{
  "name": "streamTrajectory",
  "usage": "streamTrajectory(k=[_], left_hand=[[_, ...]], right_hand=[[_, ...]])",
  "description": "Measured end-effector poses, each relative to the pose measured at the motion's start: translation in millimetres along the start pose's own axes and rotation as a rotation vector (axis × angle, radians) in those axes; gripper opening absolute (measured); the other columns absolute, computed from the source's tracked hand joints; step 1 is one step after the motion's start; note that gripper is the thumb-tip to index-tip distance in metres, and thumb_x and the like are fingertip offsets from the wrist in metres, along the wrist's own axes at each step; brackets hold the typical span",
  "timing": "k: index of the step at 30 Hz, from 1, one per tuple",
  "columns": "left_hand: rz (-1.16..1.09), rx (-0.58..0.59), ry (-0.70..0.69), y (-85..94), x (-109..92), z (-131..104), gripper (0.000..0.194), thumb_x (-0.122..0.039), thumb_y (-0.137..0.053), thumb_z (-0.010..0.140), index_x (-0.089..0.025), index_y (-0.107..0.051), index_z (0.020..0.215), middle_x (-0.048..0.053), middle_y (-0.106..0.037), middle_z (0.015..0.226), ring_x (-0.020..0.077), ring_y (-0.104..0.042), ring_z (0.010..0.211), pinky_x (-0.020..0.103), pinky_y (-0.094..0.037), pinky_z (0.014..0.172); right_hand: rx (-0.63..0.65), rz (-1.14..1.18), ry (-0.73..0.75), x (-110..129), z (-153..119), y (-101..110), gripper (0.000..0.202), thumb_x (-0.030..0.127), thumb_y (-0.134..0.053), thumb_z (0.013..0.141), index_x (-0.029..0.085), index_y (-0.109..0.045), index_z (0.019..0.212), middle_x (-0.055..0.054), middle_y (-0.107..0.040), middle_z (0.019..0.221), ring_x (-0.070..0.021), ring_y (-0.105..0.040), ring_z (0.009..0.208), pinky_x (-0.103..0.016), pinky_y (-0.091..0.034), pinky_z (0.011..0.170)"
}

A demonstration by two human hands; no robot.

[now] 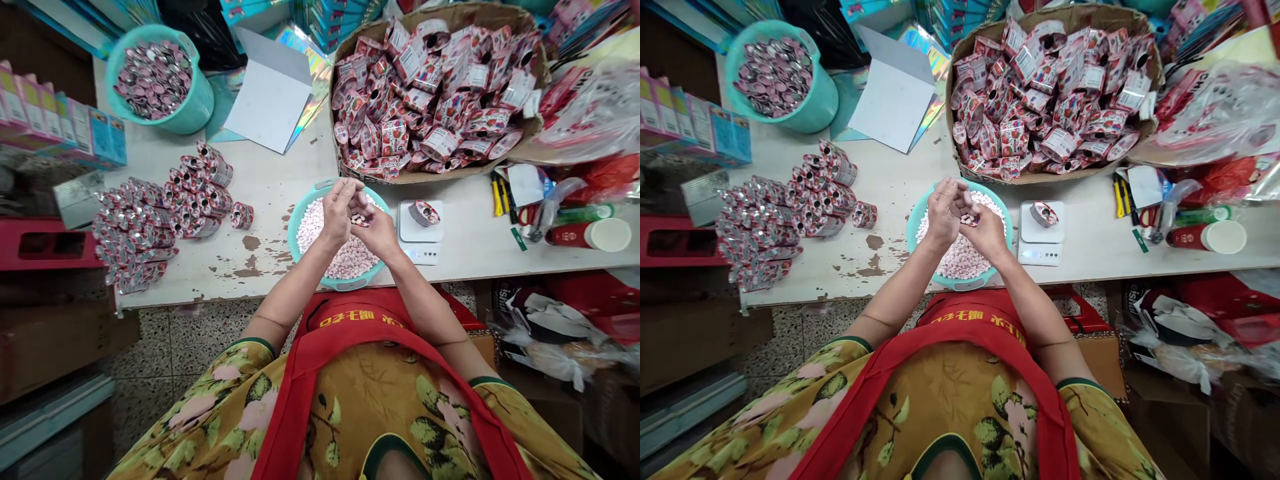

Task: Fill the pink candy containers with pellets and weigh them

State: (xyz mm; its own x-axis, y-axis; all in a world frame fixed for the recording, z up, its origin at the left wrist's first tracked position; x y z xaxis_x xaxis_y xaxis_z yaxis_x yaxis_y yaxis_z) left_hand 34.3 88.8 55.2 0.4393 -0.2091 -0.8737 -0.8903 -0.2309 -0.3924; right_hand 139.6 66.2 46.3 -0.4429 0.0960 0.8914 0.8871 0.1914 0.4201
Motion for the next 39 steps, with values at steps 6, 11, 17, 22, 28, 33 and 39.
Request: streamTrajectory(k=[6,11,17,22,28,33,39], left_hand=[[0.043,-0.008,-0.036,1.0,10,3,0.033,-0.054,-0.064,0.092,-0.021,-0.061,0.088,-0.003,-0.057,0.066,0.0085,-0.057,0.055,0.021,-0.043,0.050],[0.117,0.035,-0.096,-8.6,6,4,0.029,-0.047,-0.073,0.086,-0.021,-0.062,0.084,-0.002,-0.059,0.069,0.0076,-0.055,0.056,0.020,-0.041,0.051],[0.320,-0.080,-0.183,49.4,-4,34,0.026,-0.047,-0.064,0.090,-0.021,-0.063,0.087,0.000,-0.063,0.078,0.0100,-0.056,0.065,0.022,-0.044,0.060],[1.145,0.281,0.013,61.7,65,38,0.012,-0.028,-0.073,0.070,-0.018,-0.065,0.071,0.003,-0.065,0.079,0.0176,-0.056,0.075,0.028,-0.041,0.067],[1.220,0.464,0.060,53.2,87,27,0.005,-0.023,-0.065,0.068,-0.019,-0.068,0.069,0.001,-0.064,0.066,0.0157,-0.053,0.063,0.028,-0.037,0.061],[0.672,0.194,0.270,77.8,72,28,0.019,-0.029,-0.080,0.061,-0.017,-0.069,0.072,0.000,-0.062,0.062,0.0108,-0.053,0.053,0.024,-0.040,0.054],[0.494,0.387,0.194,-43.8,97,27,0.023,-0.026,-0.081,0.064,-0.014,-0.072,0.082,0.002,-0.067,0.075,0.0126,-0.060,0.067,0.027,-0.049,0.067]], right_hand=[[0.005,-0.099,-0.013,-4,-8,-5,0.026,0.029,-0.074,0.073,0.018,-0.068,0.096,-0.007,-0.074,0.095,-0.0279,-0.069,0.090,-0.036,-0.052,0.081],[0.058,-0.002,-0.021,-14,-12,-11,0.031,0.027,-0.075,0.069,0.018,-0.071,0.099,-0.006,-0.075,0.095,-0.0272,-0.071,0.091,-0.037,-0.053,0.085],[0.034,0.402,0.016,-41,-23,6,0.052,0.040,-0.083,0.066,0.020,-0.070,0.113,-0.004,-0.074,0.111,-0.0212,-0.069,0.103,-0.036,-0.053,0.097],[-0.067,0.445,-0.039,-59,-31,26,0.055,0.047,-0.084,0.065,0.022,-0.070,0.112,-0.005,-0.072,0.118,-0.0210,-0.069,0.105,-0.038,-0.052,0.100],[-0.104,0.437,-0.083,-70,-34,40,0.056,0.047,-0.085,0.065,0.021,-0.071,0.113,-0.006,-0.074,0.112,-0.0218,-0.069,0.103,-0.040,-0.053,0.101],[-0.189,0.462,-0.150,-96,-52,78,0.057,0.044,-0.087,0.062,0.022,-0.071,0.113,-0.005,-0.075,0.111,-0.0224,-0.071,0.100,-0.042,-0.055,0.099],[-0.575,0.433,-0.267,-161,-91,164,0.059,0.041,-0.089,0.058,0.020,-0.071,0.110,-0.006,-0.074,0.109,-0.0242,-0.071,0.100,-0.043,-0.056,0.098]])
Point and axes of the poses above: each hand's wrist, its own z-axis towards the middle knuckle, its own y-axis out of the back of the hand, x = y × z, the point moved 10 cm from there along z, towards the middle knuckle
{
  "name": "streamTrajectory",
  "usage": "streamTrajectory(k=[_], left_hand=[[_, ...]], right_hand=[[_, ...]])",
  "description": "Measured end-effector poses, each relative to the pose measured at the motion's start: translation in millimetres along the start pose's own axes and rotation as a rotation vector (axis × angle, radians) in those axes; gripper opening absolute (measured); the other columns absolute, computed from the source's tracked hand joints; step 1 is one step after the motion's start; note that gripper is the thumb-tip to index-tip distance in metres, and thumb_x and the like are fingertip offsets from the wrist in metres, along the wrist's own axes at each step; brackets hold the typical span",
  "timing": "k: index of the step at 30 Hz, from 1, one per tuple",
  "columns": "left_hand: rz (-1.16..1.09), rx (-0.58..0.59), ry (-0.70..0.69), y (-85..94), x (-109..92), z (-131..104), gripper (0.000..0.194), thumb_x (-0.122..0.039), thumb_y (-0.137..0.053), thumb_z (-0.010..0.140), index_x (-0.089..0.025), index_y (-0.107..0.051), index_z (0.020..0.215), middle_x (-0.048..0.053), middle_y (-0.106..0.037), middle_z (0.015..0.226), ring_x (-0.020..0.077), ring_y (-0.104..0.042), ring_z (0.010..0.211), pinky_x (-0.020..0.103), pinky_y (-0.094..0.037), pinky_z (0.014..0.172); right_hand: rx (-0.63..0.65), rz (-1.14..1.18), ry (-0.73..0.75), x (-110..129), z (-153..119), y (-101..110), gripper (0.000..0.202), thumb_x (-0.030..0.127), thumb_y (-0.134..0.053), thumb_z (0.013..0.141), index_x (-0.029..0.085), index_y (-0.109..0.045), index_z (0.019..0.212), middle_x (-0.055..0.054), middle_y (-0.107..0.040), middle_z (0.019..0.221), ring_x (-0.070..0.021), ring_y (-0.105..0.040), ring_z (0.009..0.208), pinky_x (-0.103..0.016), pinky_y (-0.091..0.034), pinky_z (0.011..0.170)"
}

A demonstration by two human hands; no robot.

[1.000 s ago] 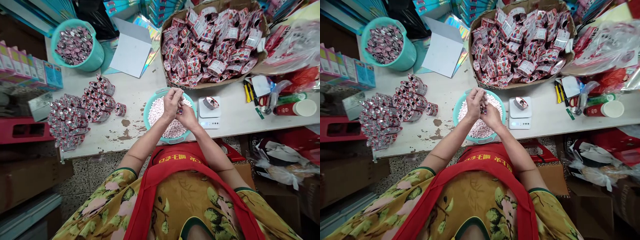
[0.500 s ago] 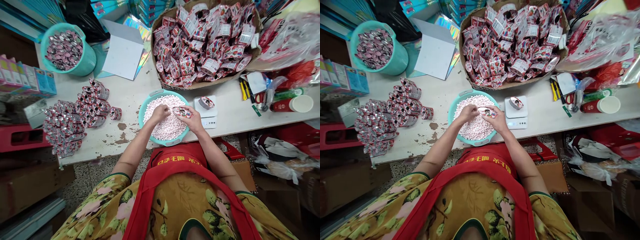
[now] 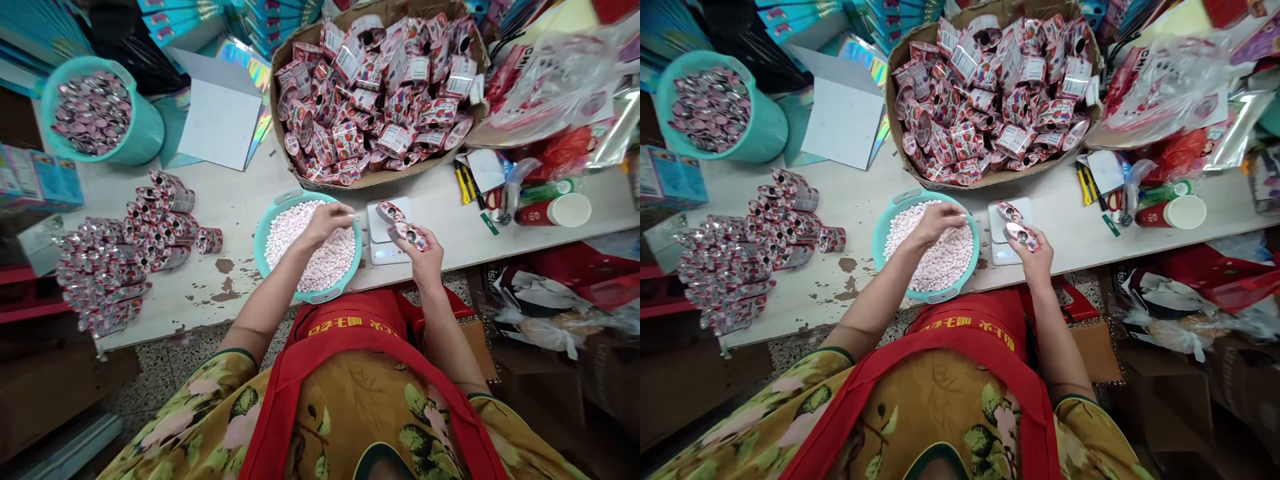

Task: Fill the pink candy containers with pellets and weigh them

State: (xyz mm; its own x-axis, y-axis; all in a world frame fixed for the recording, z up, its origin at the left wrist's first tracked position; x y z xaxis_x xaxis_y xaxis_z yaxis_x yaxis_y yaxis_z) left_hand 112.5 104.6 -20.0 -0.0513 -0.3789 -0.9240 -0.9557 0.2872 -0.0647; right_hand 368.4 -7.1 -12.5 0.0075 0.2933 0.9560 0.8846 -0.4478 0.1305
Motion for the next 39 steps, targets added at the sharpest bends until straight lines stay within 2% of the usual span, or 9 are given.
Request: streamTrajectory(k=[4,6,8,18,23,27,31,36,39], left_hand=[[0.513,0.134,-0.225,-101.1,-11,53,0.014,-0.008,-0.065,0.072,-0.016,-0.072,0.080,0.004,-0.066,0.082,0.0172,-0.059,0.077,0.031,-0.047,0.077],[0.720,0.165,-0.265,-126.5,-1,71,0.021,-0.002,-0.059,0.071,-0.016,-0.072,0.081,0.007,-0.066,0.087,0.0202,-0.060,0.083,0.033,-0.046,0.082],[0.801,0.189,-0.272,-133.0,8,79,0.026,-0.001,-0.057,0.071,-0.017,-0.072,0.086,0.008,-0.066,0.093,0.0216,-0.060,0.086,0.034,-0.045,0.083],[0.716,0.029,-0.318,-71.7,-26,63,0.016,-0.017,-0.062,0.077,-0.019,-0.072,0.090,0.005,-0.071,0.090,0.0196,-0.061,0.083,0.032,-0.045,0.081],[1.173,-0.036,-0.069,-17.6,-25,24,0.021,-0.026,-0.057,0.085,-0.019,-0.072,0.098,0.010,-0.073,0.105,0.0253,-0.063,0.093,0.036,-0.045,0.085],[1.322,-0.071,0.147,29.8,-2,-10,0.030,-0.031,-0.059,0.085,-0.017,-0.071,0.109,0.013,-0.072,0.112,0.0288,-0.065,0.098,0.036,-0.045,0.083],[1.259,-0.021,0.185,44.5,16,-18,0.025,-0.031,-0.064,0.081,-0.018,-0.072,0.101,0.010,-0.074,0.094,0.0264,-0.065,0.089,0.034,-0.044,0.079],[1.102,-0.180,0.114,66.3,5,-22,0.018,-0.021,-0.062,0.077,-0.019,-0.070,0.093,0.006,-0.071,0.087,0.0205,-0.062,0.080,0.031,-0.043,0.075],[0.851,-0.195,0.113,60.6,3,-21,0.018,-0.020,-0.064,0.073,-0.017,-0.066,0.090,0.003,-0.067,0.080,0.0166,-0.060,0.072,0.028,-0.044,0.069]], right_hand=[[-0.196,0.006,-0.051,-22,12,53,0.060,0.039,-0.089,0.054,0.018,-0.071,0.108,-0.007,-0.074,0.105,-0.0237,-0.070,0.098,-0.042,-0.056,0.097],[-0.227,0.031,-0.071,-32,15,68,0.061,0.038,-0.089,0.054,0.017,-0.071,0.108,-0.006,-0.074,0.105,-0.0229,-0.070,0.097,-0.042,-0.056,0.097],[-0.247,0.044,-0.083,-41,16,78,0.061,0.037,-0.088,0.054,0.017,-0.071,0.109,-0.007,-0.074,0.105,-0.0226,-0.070,0.096,-0.041,-0.056,0.096],[-0.270,0.051,-0.067,-52,18,94,0.061,0.038,-0.086,0.056,0.017,-0.069,0.110,-0.006,-0.072,0.105,-0.0222,-0.068,0.098,-0.041,-0.055,0.097],[-0.301,0.071,-0.068,-55,16,103,0.062,0.038,-0.088,0.054,0.017,-0.070,0.109,-0.003,-0.071,0.101,-0.0210,-0.068,0.094,-0.040,-0.057,0.094],[-0.324,0.090,-0.078,-61,16,107,0.062,0.037,-0.089,0.052,0.017,-0.070,0.108,-0.003,-0.072,0.099,-0.0207,-0.068,0.093,-0.041,-0.057,0.093],[-0.315,0.090,-0.081,-64,18,102,0.063,0.035,-0.089,0.051,0.017,-0.070,0.108,-0.003,-0.073,0.100,-0.0208,-0.069,0.092,-0.042,-0.057,0.093],[-0.290,0.080,-0.082,-62,19,91,0.062,0.035,-0.088,0.053,0.017,-0.070,0.109,-0.003,-0.072,0.099,-0.0203,-0.069,0.092,-0.041,-0.057,0.093],[-0.304,0.108,-0.104,-64,19,91,0.063,0.033,-0.089,0.051,0.016,-0.071,0.108,-0.002,-0.072,0.097,-0.0194,-0.068,0.090,-0.039,-0.057,0.092]])
Point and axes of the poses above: each hand's wrist, its own z-axis towards the middle knuckle, its own y-axis out of the back of the hand, x = y × z, the point moved 10 cm from there along z, towards the middle knuckle
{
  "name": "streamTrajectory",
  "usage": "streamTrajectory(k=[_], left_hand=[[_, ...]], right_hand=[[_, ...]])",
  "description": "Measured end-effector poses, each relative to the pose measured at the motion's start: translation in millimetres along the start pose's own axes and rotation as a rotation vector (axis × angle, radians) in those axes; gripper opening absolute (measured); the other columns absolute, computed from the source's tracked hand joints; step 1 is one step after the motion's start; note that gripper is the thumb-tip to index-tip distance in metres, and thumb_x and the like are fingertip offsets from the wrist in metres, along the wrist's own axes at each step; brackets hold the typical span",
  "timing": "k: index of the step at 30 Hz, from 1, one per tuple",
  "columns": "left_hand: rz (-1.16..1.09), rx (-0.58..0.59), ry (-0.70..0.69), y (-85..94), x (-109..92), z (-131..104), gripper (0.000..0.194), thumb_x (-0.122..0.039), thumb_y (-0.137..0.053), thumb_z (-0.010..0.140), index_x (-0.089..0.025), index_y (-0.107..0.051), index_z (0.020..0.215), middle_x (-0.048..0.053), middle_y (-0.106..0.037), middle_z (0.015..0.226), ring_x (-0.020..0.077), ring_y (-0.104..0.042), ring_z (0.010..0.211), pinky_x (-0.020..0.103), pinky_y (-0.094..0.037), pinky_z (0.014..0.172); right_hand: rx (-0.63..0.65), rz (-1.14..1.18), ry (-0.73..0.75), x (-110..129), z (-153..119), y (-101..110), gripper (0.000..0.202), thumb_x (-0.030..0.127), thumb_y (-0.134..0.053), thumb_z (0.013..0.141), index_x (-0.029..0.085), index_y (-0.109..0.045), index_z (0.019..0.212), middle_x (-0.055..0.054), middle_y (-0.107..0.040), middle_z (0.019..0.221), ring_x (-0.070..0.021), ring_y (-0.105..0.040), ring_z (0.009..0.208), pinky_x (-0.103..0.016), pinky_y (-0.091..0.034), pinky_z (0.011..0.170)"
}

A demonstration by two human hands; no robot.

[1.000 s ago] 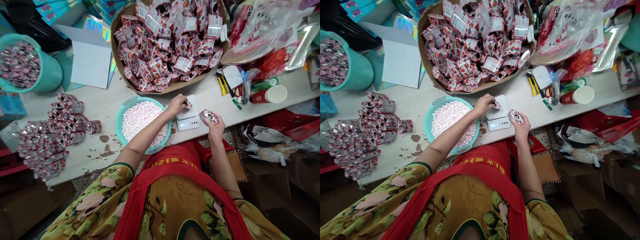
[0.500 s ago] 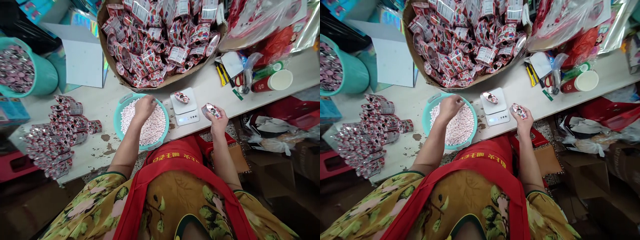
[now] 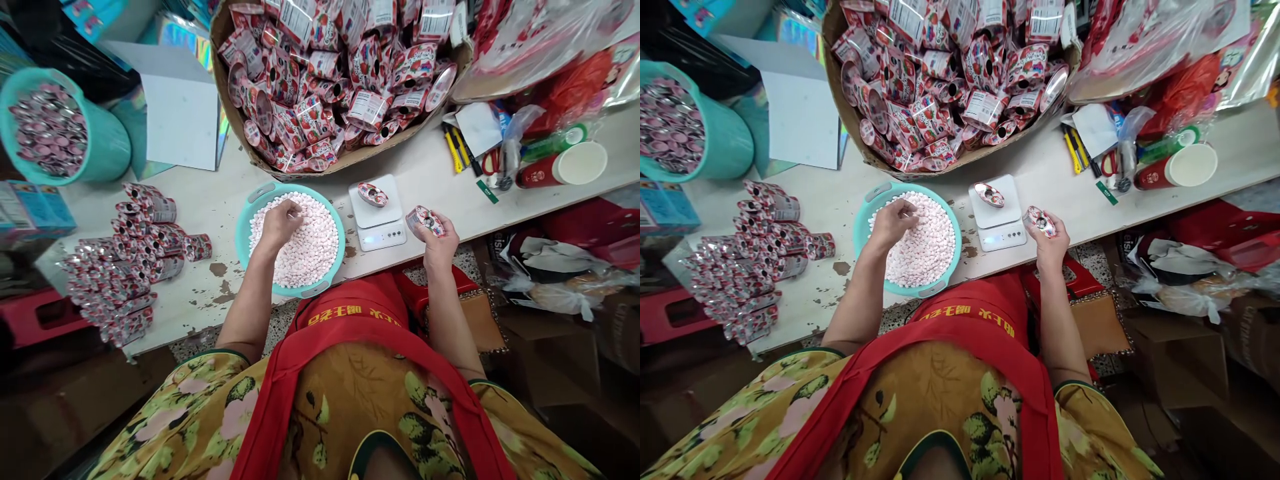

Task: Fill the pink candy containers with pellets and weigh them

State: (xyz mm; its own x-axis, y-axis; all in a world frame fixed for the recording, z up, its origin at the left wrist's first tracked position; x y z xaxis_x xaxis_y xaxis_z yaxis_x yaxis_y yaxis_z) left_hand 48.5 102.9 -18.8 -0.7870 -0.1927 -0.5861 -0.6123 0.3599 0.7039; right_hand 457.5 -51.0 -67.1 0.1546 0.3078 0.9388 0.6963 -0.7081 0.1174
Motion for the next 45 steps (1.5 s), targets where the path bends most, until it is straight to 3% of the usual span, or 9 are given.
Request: streamTrajectory(k=[4,8,11,16,22,28,35,39,45], left_hand=[[-0.225,0.171,-0.152,-46.0,-62,11,0.013,-0.024,-0.064,0.075,-0.016,-0.065,0.085,0.002,-0.066,0.078,0.0145,-0.059,0.069,0.027,-0.046,0.067],[-0.014,0.270,-0.425,-103.8,-143,32,0.011,-0.012,-0.059,0.075,-0.016,-0.068,0.081,0.005,-0.069,0.087,0.0158,-0.059,0.076,0.029,-0.045,0.074],[0.208,0.343,-0.531,-136.8,-171,46,0.019,-0.007,-0.057,0.075,-0.016,-0.070,0.086,0.007,-0.068,0.089,0.0190,-0.059,0.080,0.031,-0.043,0.076],[0.265,0.354,-0.563,-146.1,-177,58,0.032,-0.012,-0.061,0.077,-0.017,-0.069,0.108,0.008,-0.066,0.098,0.0217,-0.060,0.087,0.033,-0.044,0.078],[0.325,0.275,-0.548,-144.3,-172,53,0.025,-0.016,-0.048,0.091,-0.021,-0.070,0.100,0.009,-0.060,0.110,0.0250,-0.056,0.106,0.036,-0.043,0.084],[0.240,0.154,-0.472,-114.5,-160,52,0.029,-0.015,-0.043,0.095,-0.024,-0.068,0.108,0.008,-0.059,0.119,0.0243,-0.053,0.112,0.036,-0.043,0.090],[0.110,0.179,-0.498,-101.9,-155,47,0.028,-0.016,-0.043,0.095,-0.022,-0.068,0.106,0.009,-0.065,0.113,0.0237,-0.058,0.107,0.035,-0.043,0.095],[0.205,0.230,-0.544,-112.5,-160,44,0.028,-0.017,-0.049,0.093,-0.020,-0.066,0.115,0.011,-0.062,0.122,0.0269,-0.055,0.116,0.040,-0.042,0.102],[0.448,0.371,-0.707,-159.8,-169,38,0.050,-0.018,-0.069,0.083,-0.021,-0.058,0.132,0.015,-0.055,0.140,0.0329,-0.048,0.127,0.048,-0.038,0.105]], right_hand=[[-0.007,0.020,0.002,-3,3,3,0.063,0.034,-0.089,0.052,0.016,-0.070,0.109,-0.003,-0.072,0.100,-0.0199,-0.069,0.092,-0.039,-0.057,0.092],[-0.012,0.024,0.005,-4,6,8,0.064,0.035,-0.090,0.053,0.016,-0.070,0.111,-0.004,-0.072,0.101,-0.0210,-0.069,0.093,-0.040,-0.058,0.090],[-0.029,0.033,-0.011,-6,9,14,0.064,0.034,-0.090,0.052,0.015,-0.071,0.110,-0.004,-0.073,0.098,-0.0203,-0.069,0.091,-0.039,-0.058,0.090],[-0.042,0.046,-0.033,-13,14,22,0.064,0.033,-0.091,0.052,0.016,-0.072,0.110,-0.003,-0.073,0.099,-0.0199,-0.069,0.092,-0.040,-0.057,0.093],[-0.045,0.036,-0.049,-15,20,22,0.062,0.033,-0.091,0.052,0.017,-0.072,0.109,-0.004,-0.074,0.101,-0.0194,-0.069,0.092,-0.040,-0.057,0.094],[-0.022,0.034,-0.023,-6,23,13,0.062,0.034,-0.090,0.052,0.017,-0.071,0.108,-0.003,-0.073,0.100,-0.0193,-0.069,0.092,-0.039,-0.057,0.094],[-0.023,0.025,-0.019,-3,22,10,0.063,0.036,-0.090,0.052,0.017,-0.071,0.109,-0.002,-0.073,0.098,-0.0204,-0.070,0.093,-0.041,-0.057,0.096],[-0.018,0.005,-0.005,-6,22,14,0.063,0.036,-0.089,0.055,0.017,-0.070,0.112,-0.003,-0.072,0.101,-0.0209,-0.070,0.096,-0.042,-0.056,0.096],[-0.004,0.000,-0.006,-5,20,9,0.063,0.038,-0.089,0.054,0.018,-0.069,0.111,-0.003,-0.073,0.102,-0.0210,-0.069,0.095,-0.042,-0.056,0.096]])
Point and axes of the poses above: each hand's wrist, its own z-axis towards the middle knuckle, its own y-axis out of the back of the hand, x = y × z, the point moved 10 cm from there along z, towards the middle knuckle
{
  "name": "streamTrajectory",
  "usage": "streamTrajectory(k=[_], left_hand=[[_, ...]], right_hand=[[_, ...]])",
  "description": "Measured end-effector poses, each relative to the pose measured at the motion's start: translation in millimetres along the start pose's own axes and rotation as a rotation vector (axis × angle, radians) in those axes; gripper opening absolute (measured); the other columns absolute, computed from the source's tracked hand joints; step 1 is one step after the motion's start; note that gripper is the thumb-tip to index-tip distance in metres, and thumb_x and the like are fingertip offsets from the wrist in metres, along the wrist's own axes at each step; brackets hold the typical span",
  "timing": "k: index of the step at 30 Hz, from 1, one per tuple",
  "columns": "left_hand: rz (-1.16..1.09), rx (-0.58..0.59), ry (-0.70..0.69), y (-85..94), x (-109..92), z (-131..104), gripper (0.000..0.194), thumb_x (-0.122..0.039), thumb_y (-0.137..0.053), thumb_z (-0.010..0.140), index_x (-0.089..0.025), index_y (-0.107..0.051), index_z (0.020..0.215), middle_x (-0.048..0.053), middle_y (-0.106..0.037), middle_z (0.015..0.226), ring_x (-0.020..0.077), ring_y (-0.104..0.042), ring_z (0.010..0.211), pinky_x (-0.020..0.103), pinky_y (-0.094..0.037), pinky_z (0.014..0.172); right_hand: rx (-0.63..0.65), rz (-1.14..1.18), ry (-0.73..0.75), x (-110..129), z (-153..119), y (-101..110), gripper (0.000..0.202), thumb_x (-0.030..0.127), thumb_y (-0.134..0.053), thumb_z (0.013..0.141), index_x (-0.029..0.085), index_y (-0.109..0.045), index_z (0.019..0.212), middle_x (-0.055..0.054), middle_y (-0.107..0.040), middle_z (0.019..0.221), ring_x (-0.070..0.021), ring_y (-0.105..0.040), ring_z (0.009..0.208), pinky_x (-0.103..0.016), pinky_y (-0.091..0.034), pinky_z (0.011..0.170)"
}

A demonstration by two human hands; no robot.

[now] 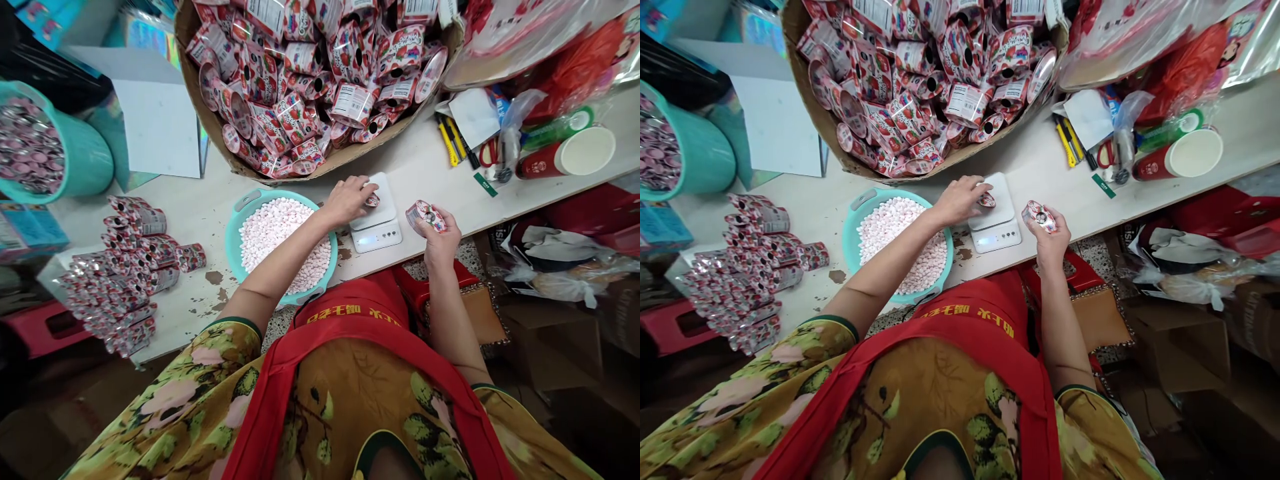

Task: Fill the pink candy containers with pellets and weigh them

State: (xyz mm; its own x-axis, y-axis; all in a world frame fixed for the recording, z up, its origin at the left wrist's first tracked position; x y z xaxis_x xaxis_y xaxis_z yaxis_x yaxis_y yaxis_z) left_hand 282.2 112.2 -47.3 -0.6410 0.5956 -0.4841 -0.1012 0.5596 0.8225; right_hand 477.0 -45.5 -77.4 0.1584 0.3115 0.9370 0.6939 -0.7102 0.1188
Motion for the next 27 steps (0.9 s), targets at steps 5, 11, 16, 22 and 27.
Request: streamTrajectory(k=[5,11,16,22,27], left_hand=[[-0.106,-0.026,0.126,5.6,15,-15,0.028,-0.024,-0.059,0.091,-0.018,-0.063,0.119,0.016,-0.065,0.121,0.0313,-0.057,0.115,0.044,-0.042,0.100],[-0.470,-0.337,0.297,73.5,53,-113,0.050,-0.033,-0.070,0.083,-0.023,-0.057,0.130,0.007,-0.066,0.127,0.0260,-0.061,0.113,0.037,-0.045,0.099],[-0.706,-0.465,0.322,74.2,59,-173,0.046,-0.041,-0.065,0.087,-0.020,-0.061,0.128,0.009,-0.066,0.127,0.0242,-0.060,0.116,0.037,-0.045,0.104],[-1.229,-0.643,0.391,40.6,57,-204,0.056,-0.062,-0.053,0.094,-0.019,-0.066,0.126,0.013,-0.066,0.129,0.0248,-0.061,0.120,0.039,-0.047,0.106],[-1.789,-0.683,0.564,11.2,69,-213,0.067,-0.070,-0.040,0.097,-0.013,-0.070,0.114,0.016,-0.072,0.113,0.0226,-0.068,0.104,0.034,-0.055,0.089]], right_hand=[[0.115,-0.004,0.043,5,-3,-45,0.063,0.039,-0.088,0.056,0.019,-0.069,0.112,-0.003,-0.071,0.105,-0.0204,-0.069,0.098,-0.040,-0.054,0.099],[0.354,-0.212,0.229,7,-3,-136,0.055,0.043,-0.082,0.066,0.021,-0.069,0.114,-0.008,-0.067,0.116,-0.0245,-0.064,0.111,-0.046,-0.048,0.108],[0.401,-0.352,0.410,51,-49,-169,0.079,0.049,-0.090,0.059,0.025,-0.062,0.129,-0.012,-0.053,0.144,-0.0325,-0.047,0.137,-0.052,-0.042,0.115],[0.958,-0.261,0.033,54,-146,-218,0.062,0.049,-0.092,0.057,0.021,-0.067,0.106,-0.001,-0.072,0.092,-0.0194,-0.065,0.082,-0.035,-0.058,0.079],[0.905,-0.376,0.059,57,-154,-220,0.057,0.047,-0.093,0.056,0.021,-0.069,0.100,0.000,-0.073,0.087,-0.0174,-0.064,0.075,-0.032,-0.056,0.073]])
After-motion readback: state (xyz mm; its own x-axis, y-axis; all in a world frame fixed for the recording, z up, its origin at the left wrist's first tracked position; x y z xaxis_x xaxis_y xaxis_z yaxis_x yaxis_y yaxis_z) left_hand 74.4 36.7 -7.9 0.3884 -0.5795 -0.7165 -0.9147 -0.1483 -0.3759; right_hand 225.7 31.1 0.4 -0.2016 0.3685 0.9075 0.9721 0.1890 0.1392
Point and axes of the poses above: each hand's wrist, its own z-axis towards the middle knuckle, its own y-axis out of the back of the hand, x = y × z, the point moved 10 cm from there along z, towards the middle knuckle
